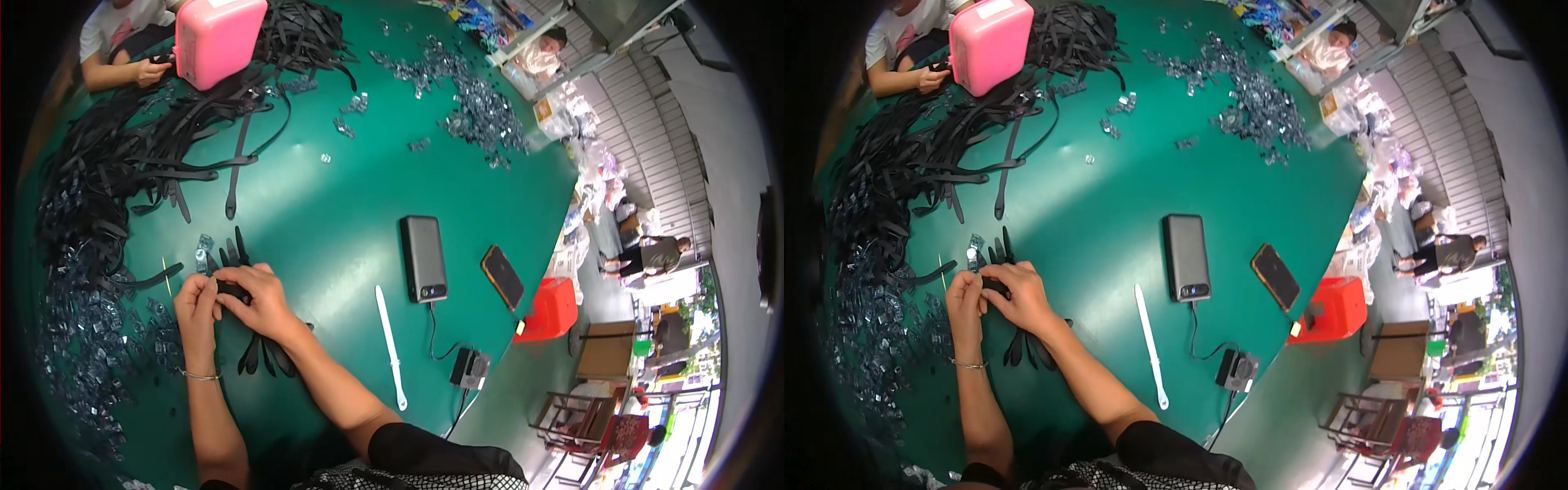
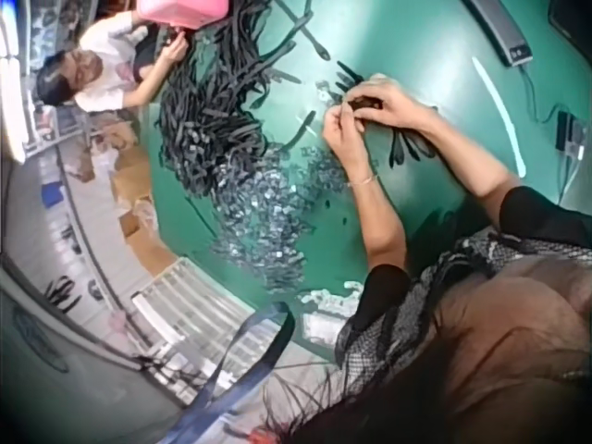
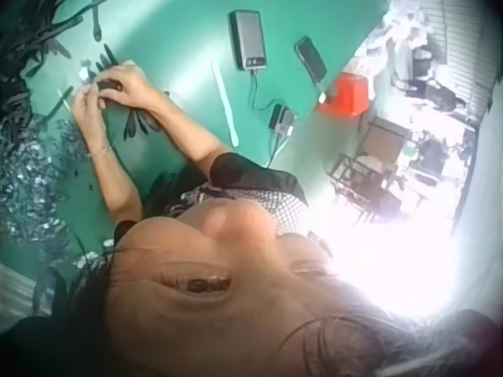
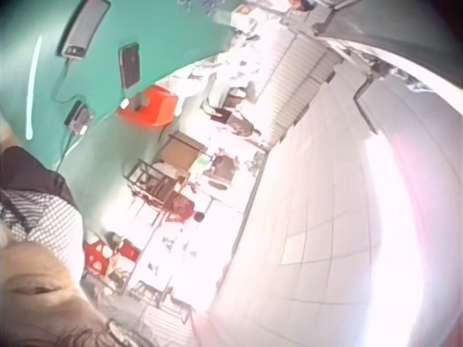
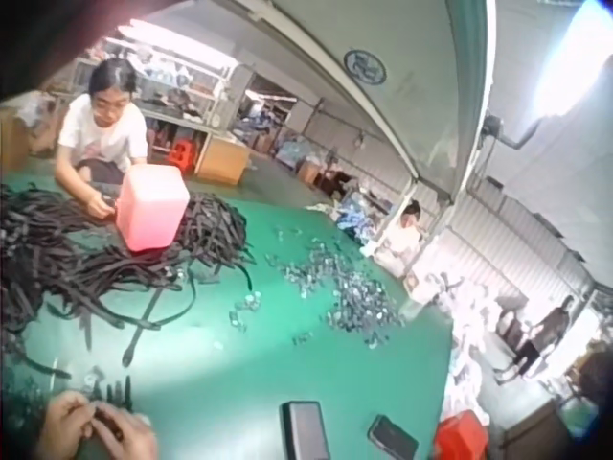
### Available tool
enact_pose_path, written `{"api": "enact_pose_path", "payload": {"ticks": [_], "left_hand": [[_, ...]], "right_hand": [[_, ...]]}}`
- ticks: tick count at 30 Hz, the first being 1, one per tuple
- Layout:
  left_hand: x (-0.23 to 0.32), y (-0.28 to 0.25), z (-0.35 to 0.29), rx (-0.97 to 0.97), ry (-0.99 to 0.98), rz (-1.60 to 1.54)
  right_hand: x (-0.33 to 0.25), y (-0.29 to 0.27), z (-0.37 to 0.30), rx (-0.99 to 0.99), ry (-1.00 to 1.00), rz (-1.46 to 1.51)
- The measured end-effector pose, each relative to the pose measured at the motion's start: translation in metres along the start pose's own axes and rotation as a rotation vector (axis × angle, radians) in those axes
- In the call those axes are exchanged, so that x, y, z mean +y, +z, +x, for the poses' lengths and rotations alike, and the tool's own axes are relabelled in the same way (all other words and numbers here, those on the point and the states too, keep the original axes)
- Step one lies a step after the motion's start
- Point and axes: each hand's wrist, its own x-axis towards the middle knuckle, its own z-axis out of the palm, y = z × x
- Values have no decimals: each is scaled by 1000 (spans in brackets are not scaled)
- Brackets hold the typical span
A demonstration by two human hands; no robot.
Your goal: Assembling plastic buckles onto black straps.
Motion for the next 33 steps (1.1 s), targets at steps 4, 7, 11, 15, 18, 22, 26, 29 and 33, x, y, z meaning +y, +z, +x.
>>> {"api": "enact_pose_path", "payload": {"ticks": [4, 7, 11, 15, 18, 22, 26, 29, 33], "left_hand": [[-3, 4, 0, -4, -11, -4], [-1, -6, -3, 7, -6, 64], [1, -2, 0, 0, -6, 1], [-1, -4, 0, -19, -47, -63], [-4, -5, 2, 8, -36, -70], [-6, -2, -1, 50, -24, -73], [-9, 1, 0, 80, 31, -95], [-10, 1, 2, 70, 48, -114], [-6, 5, 0, 97, 82, -126]], "right_hand": [[-2, -2, -3, 42, -13, -31], [-11, 3, -2, 97, -52, -29], [-10, 1, -1, 48, -29, -20], [-5, 1, -5, 77, -71, -41], [-4, 6, -4, 132, -98, -28], [-3, 11, -3, 174, -119, -49], [-1, 16, -5, 194, -89, -24], [-2, 14, -5, 203, -80, -36], [-6, 14, -4, 197, -65, -21]]}}
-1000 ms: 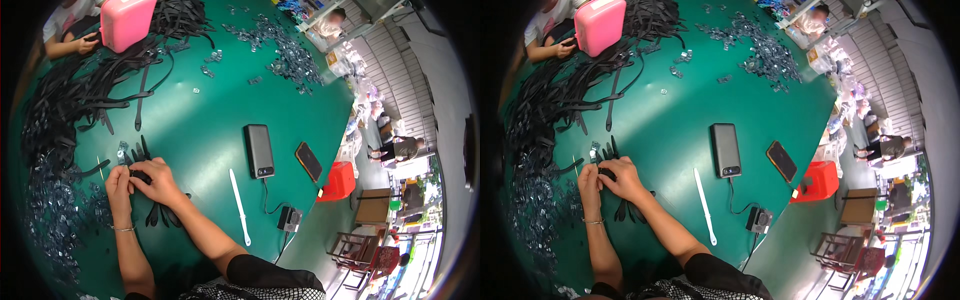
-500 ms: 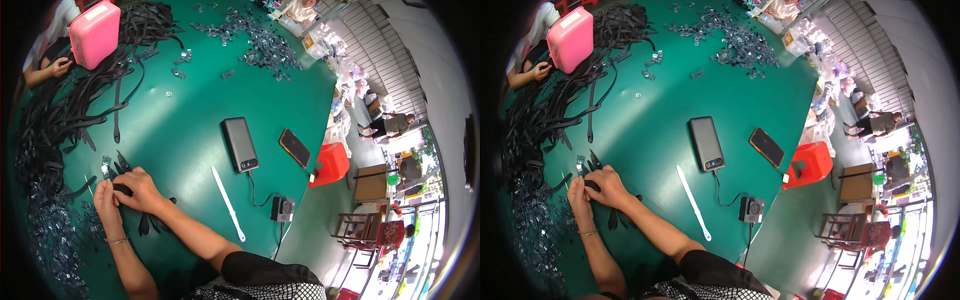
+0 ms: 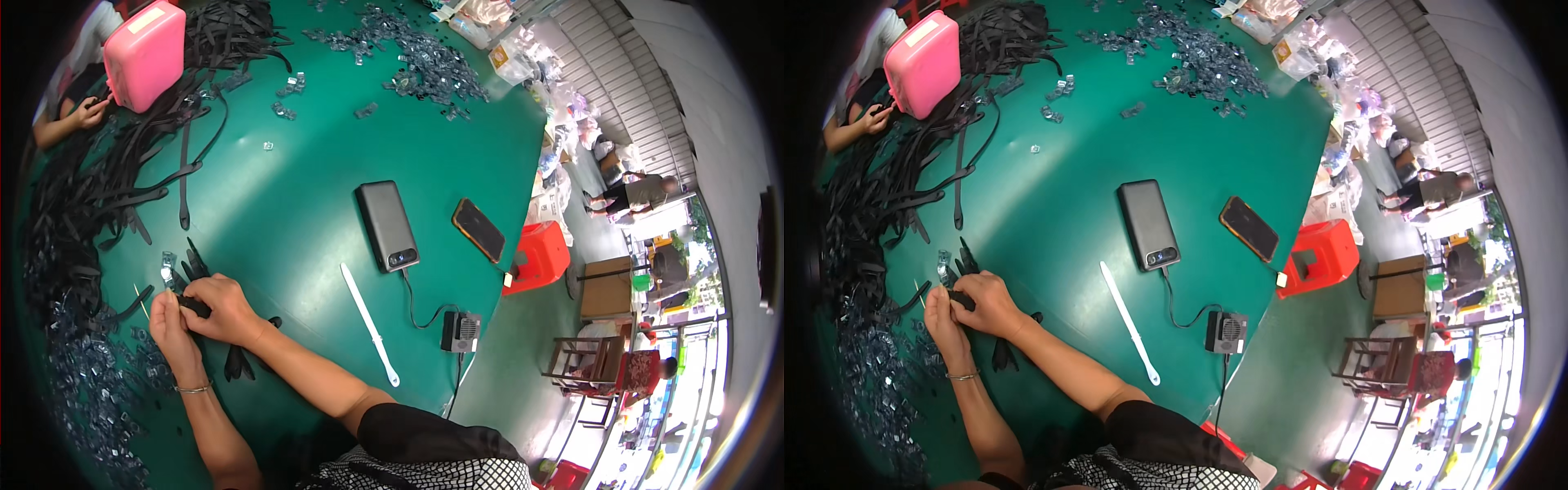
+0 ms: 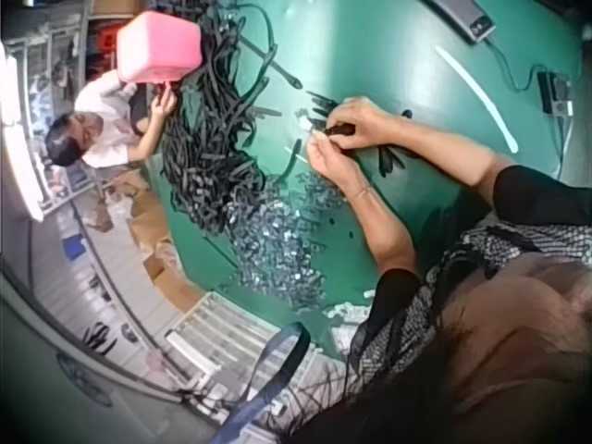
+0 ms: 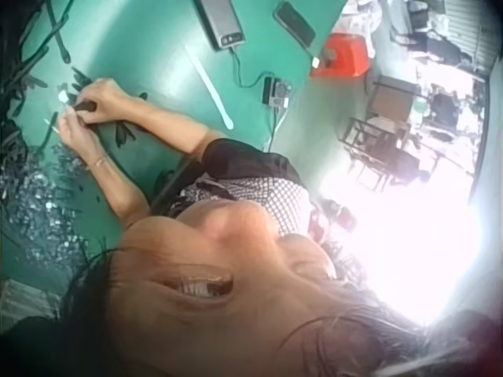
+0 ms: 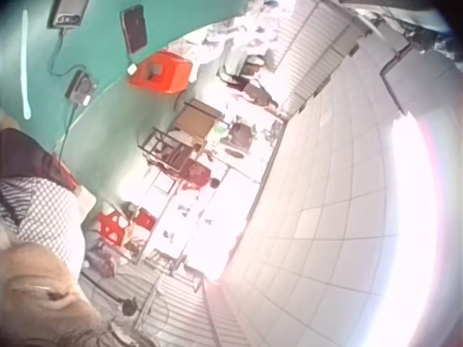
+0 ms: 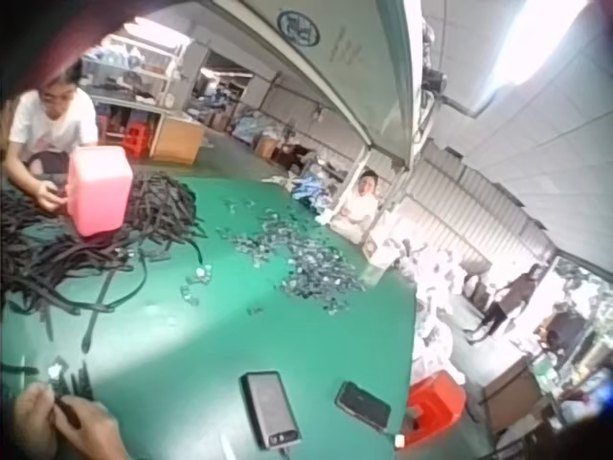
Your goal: Assembling plastic buckles onto black straps.
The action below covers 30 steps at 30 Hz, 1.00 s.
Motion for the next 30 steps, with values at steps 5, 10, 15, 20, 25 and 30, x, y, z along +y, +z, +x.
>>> {"api": "enact_pose_path", "payload": {"ticks": [5, 10, 15, 20, 25, 30], "left_hand": [[-5, 2, 0, 12, 11, 15], [-1, -3, 0, 21, -41, 23], [0, -8, 3, -7, -7, 48], [-1, -6, 1, -52, -4, 16], [-1, -7, 0, -63, -14, 7], [-2, -7, 1, -88, 21, 10]], "right_hand": [[3, 0, -2, 34, 14, -2], [0, 0, -1, -19, 53, 32], [-6, -6, 6, -100, 110, 74], [1, -4, 0, -137, 137, 118], [-4, -8, 3, -87, 126, 109], [2, -7, 0, -50, 46, 13]]}}
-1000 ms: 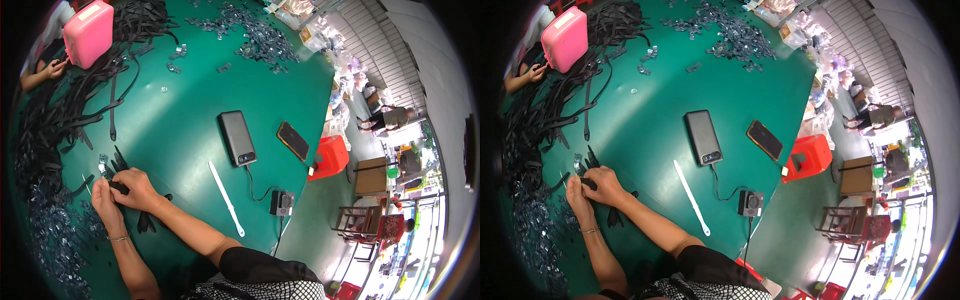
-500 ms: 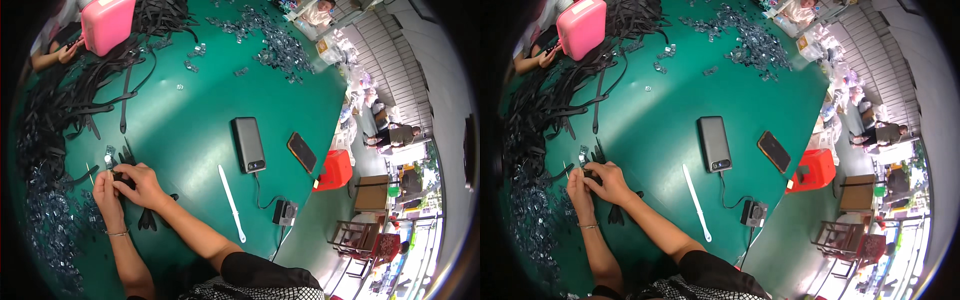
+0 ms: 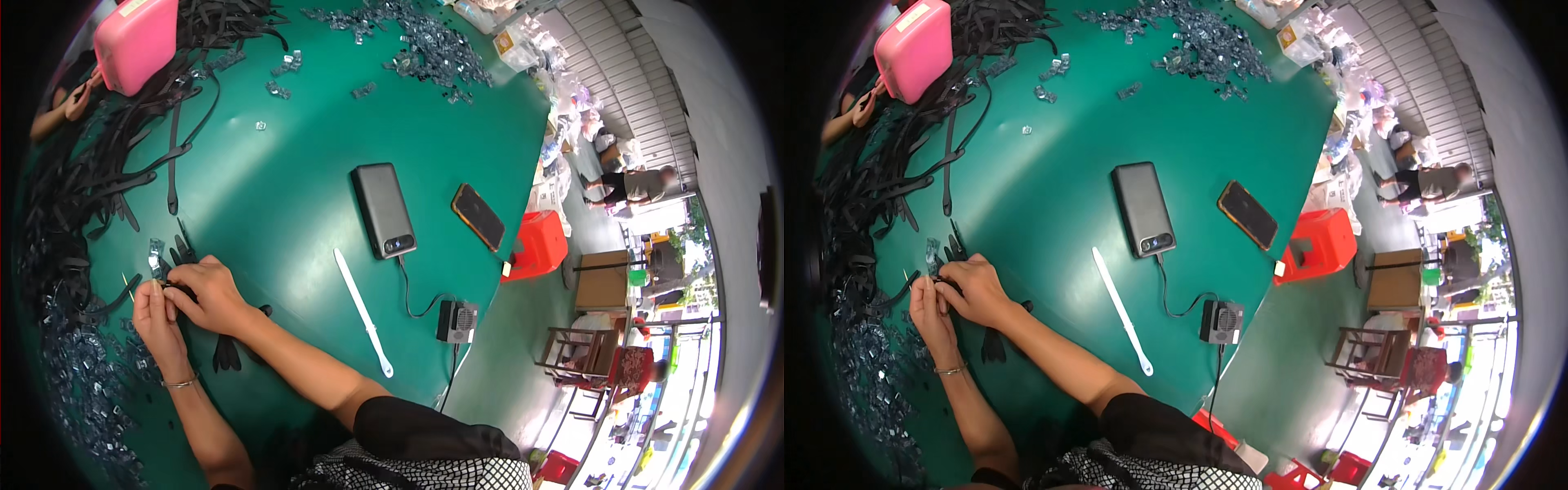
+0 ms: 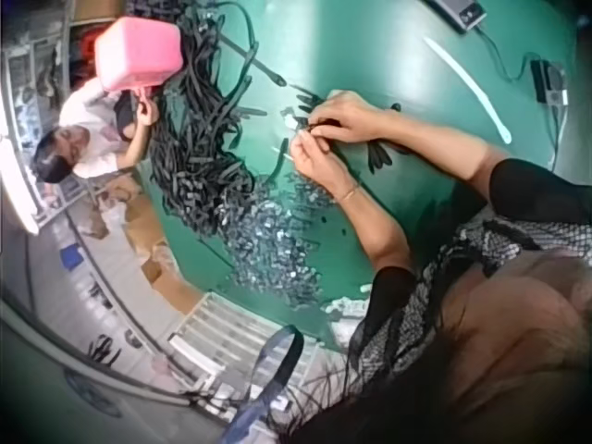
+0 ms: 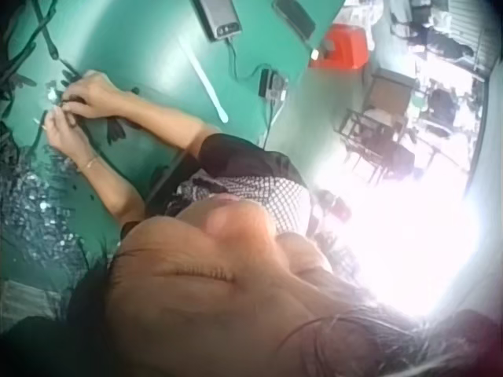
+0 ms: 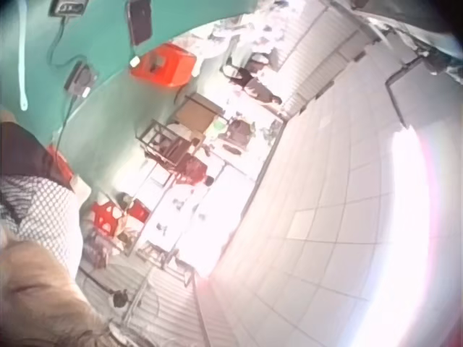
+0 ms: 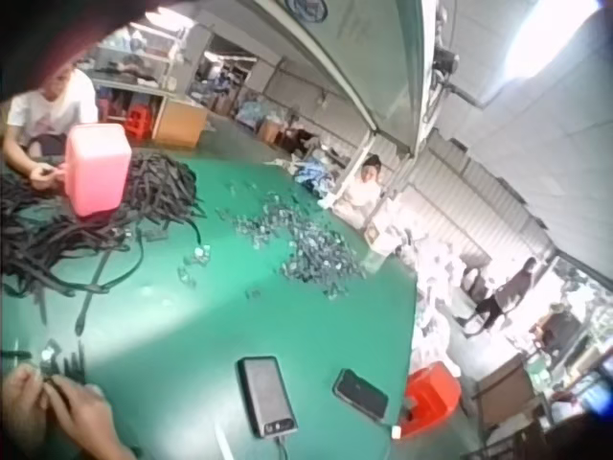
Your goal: Assembling plastic buckles onto black straps.
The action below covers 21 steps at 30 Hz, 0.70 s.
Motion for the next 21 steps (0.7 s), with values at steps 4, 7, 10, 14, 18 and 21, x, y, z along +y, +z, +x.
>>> {"api": "enact_pose_path", "payload": {"ticks": [4, 7, 10, 14, 18, 21], "left_hand": [[2, 0, -1, -13, -1, -7], [3, 2, -1, 37, 21, 37], [3, 2, 0, 27, 27, 39], [-1, -2, 0, 2, 37, 66], [-1, -3, -1, -30, 32, 40], [-2, 0, -1, -66, 27, 29]], "right_hand": [[-3, -1, 1, -8, -41, -60], [-13, -4, 7, 65, -138, -133], [-8, 2, 2, 71, -80, -74], [-5, 0, 1, -2, 38, 46], [-3, -4, 5, -25, 44, 46], [2, -8, 3, -64, 68, 57]]}}
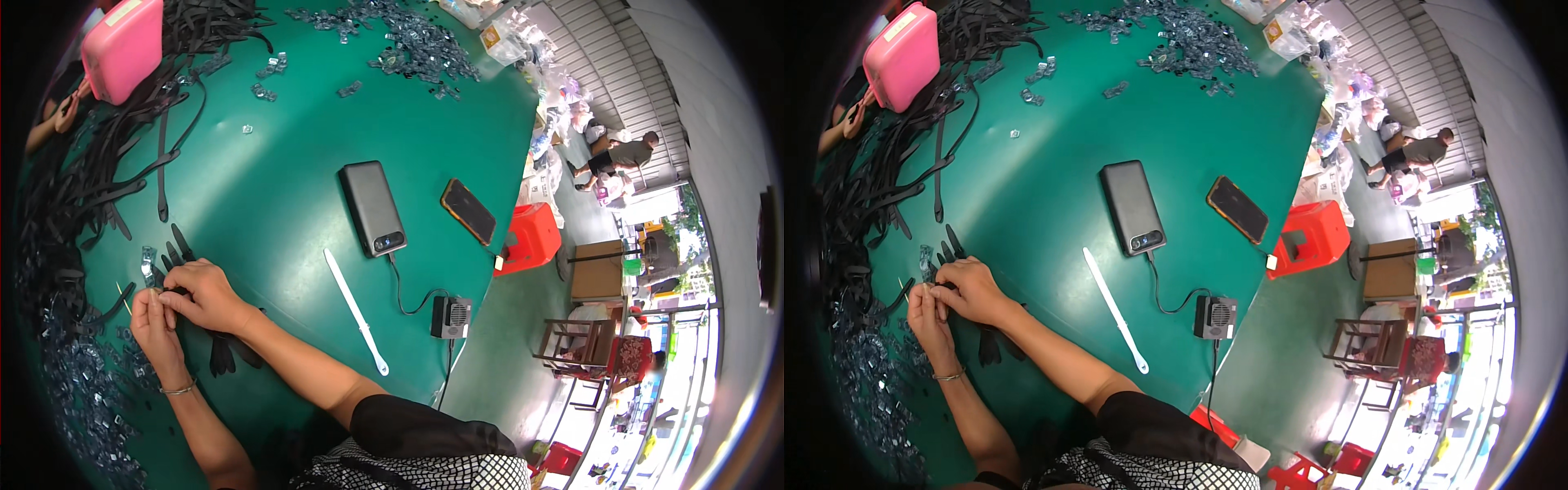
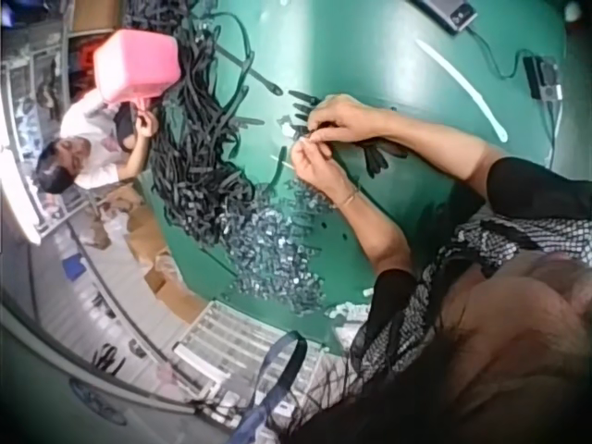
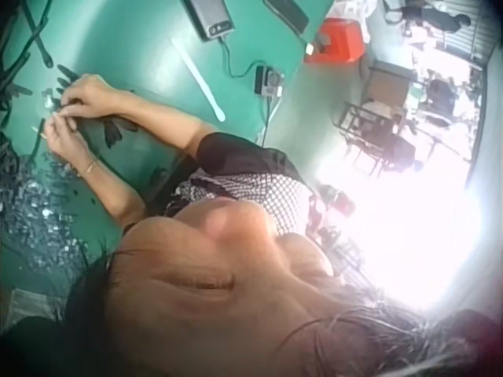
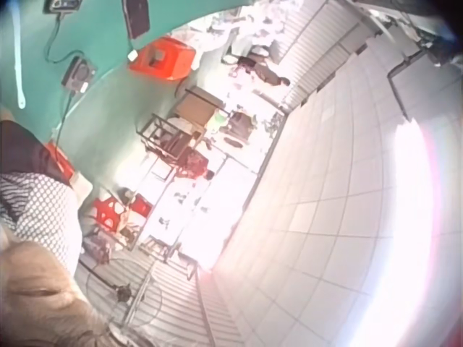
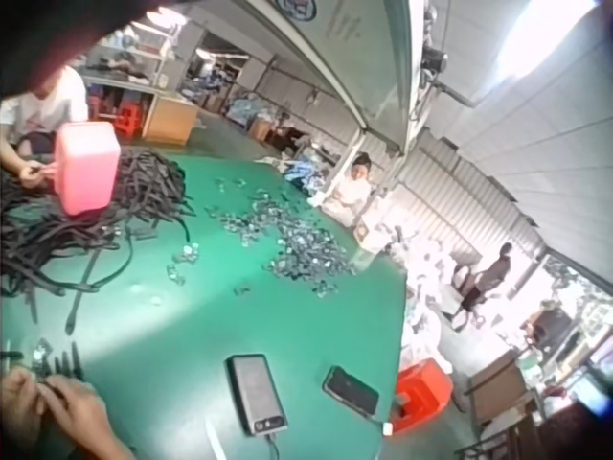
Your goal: Assembling plastic buckles onto black straps.
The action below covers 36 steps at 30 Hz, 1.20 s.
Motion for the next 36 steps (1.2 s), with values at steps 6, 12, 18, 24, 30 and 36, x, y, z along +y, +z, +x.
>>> {"api": "enact_pose_path", "payload": {"ticks": [6, 12, 18, 24, 30, 36], "left_hand": [[5, 1, -1, -13, -84, -32], [2, 1, -2, -30, -134, 78], [1, -6, -2, -50, -101, 171], [-4, -7, -3, -49, -99, 158], [-1, 2, -4, 0, -78, 86], [-1, 10, -7, -44, -123, -133]], "right_hand": [[0, 0, 1, -34, 1, 81], [5, 3, -1, -2, -34, 95], [-1, -2, 1, -54, 3, 52], [2, -5, 0, -61, 41, 110], [4, -3, 2, -88, 59, 149], [0, -8, 4, -142, 232, 393]]}}
